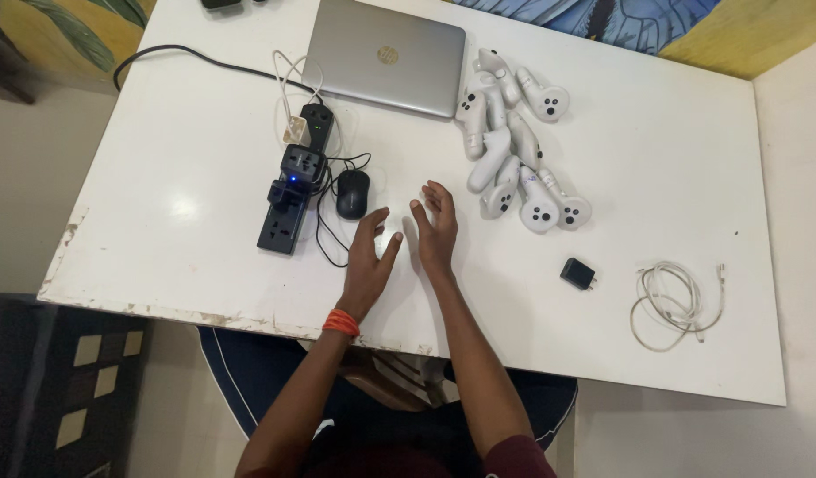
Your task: The person plugs several chargers into a power strip on a white table, opens a laptop, and then removes batteries from a game controller. The person handles a mouse, multiple chargers, a power strip, a laptop, and a game controller.
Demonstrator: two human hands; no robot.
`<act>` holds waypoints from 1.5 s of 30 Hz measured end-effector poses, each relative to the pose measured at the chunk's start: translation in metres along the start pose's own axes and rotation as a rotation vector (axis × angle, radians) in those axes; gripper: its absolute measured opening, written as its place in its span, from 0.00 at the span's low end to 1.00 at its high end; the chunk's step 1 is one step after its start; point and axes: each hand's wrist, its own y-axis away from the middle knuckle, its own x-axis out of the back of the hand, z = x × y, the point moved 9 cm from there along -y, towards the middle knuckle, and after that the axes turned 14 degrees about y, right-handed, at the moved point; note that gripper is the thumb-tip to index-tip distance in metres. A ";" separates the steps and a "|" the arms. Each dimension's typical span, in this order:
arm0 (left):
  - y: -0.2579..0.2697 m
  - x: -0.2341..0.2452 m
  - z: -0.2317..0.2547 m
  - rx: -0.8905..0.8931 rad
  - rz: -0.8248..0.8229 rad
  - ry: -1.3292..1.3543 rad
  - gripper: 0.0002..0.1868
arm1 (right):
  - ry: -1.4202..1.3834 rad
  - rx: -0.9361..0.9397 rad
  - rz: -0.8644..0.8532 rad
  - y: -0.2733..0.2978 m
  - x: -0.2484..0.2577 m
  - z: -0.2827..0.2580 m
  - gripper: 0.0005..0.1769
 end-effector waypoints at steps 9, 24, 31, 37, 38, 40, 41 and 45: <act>-0.063 -0.018 -0.022 0.032 -0.002 -0.030 0.32 | -0.052 0.031 -0.055 -0.074 -0.005 0.021 0.28; -0.154 0.009 -0.055 0.014 0.138 -0.075 0.38 | 0.276 0.144 0.084 -0.135 -0.013 0.026 0.32; -0.162 0.011 -0.058 -0.044 0.160 -0.136 0.41 | 0.388 0.133 0.111 -0.146 0.001 0.026 0.32; -0.163 0.008 -0.058 -0.043 0.137 -0.247 0.42 | 0.428 0.131 0.099 -0.149 0.003 0.024 0.33; -0.162 0.008 -0.058 -0.042 0.135 -0.248 0.41 | 0.422 0.139 0.095 -0.150 0.004 0.024 0.32; -0.162 0.008 -0.057 -0.039 0.131 -0.249 0.40 | 0.408 0.156 0.088 -0.153 0.006 0.025 0.32; -0.162 0.008 -0.057 -0.035 0.129 -0.248 0.40 | 0.414 0.187 0.094 -0.154 0.009 0.024 0.31; -0.161 0.007 -0.055 -0.026 0.122 -0.237 0.37 | 0.424 0.239 0.094 -0.156 0.015 0.021 0.28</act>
